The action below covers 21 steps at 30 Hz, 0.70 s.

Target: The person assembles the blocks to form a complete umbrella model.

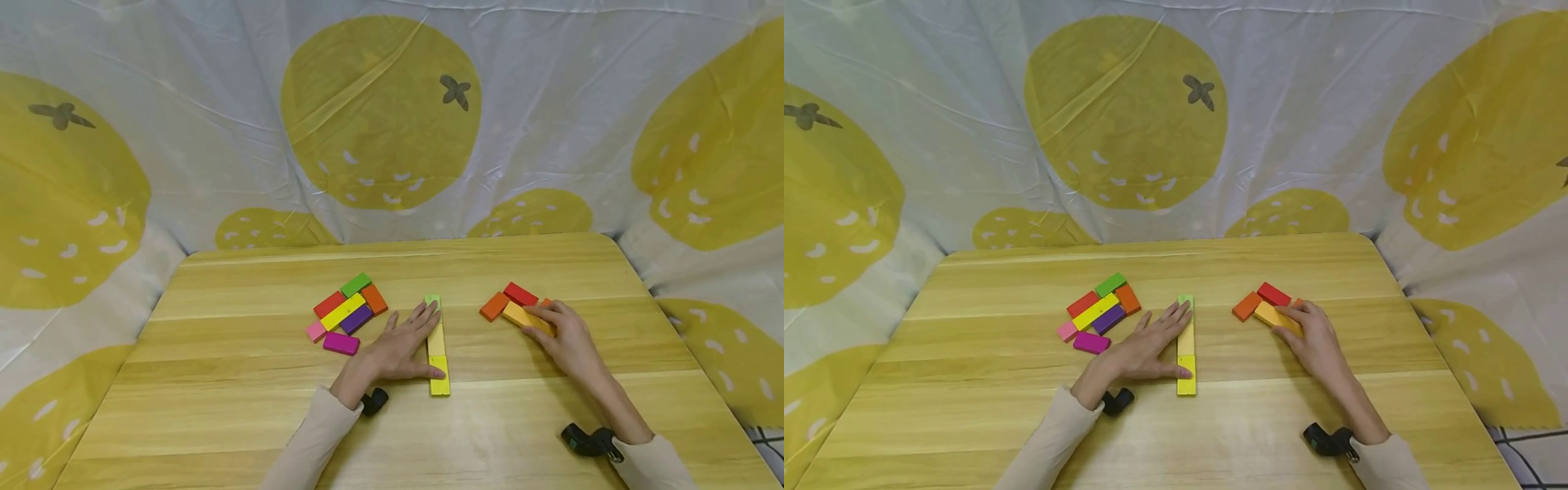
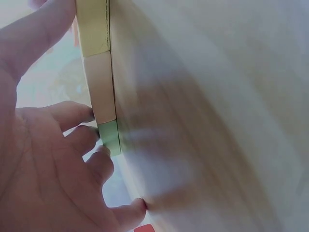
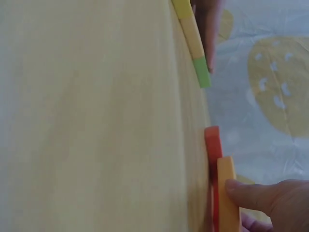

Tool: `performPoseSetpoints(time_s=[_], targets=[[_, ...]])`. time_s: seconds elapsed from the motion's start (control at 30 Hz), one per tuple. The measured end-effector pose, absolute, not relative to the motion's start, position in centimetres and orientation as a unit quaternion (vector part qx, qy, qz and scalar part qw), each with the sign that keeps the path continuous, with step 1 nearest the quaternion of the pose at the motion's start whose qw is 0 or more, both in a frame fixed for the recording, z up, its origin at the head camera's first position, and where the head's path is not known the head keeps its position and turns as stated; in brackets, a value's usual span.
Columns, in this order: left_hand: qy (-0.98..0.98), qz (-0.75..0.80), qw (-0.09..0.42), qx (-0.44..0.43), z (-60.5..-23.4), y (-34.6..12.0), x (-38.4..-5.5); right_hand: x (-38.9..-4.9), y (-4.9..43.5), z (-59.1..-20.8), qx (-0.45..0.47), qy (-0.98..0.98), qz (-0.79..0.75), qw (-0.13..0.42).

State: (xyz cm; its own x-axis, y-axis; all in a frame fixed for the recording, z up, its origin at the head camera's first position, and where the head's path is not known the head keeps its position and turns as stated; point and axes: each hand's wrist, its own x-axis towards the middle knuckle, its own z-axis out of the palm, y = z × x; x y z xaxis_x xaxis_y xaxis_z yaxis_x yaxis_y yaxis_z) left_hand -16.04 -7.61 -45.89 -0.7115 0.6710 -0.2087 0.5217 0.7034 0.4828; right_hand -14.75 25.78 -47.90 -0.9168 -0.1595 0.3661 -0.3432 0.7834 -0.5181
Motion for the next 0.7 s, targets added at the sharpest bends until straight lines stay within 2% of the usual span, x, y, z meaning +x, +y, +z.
performPoseSetpoints(time_s=[0.2,0.4,0.7], targets=[[0.907,0.188,0.190,0.325,-46.0,-7.6,-15.7,-15.8,23.9,-47.1,0.173,-0.921,0.322,0.133],[0.909,0.177,0.187,0.328,-45.9,-7.5,-15.4,-18.6,21.0,-46.3,0.214,-0.915,0.326,0.103],[0.911,0.158,0.193,0.329,-45.9,-7.0,-15.0,-22.6,17.7,-46.2,0.251,-0.906,0.340,0.012]])
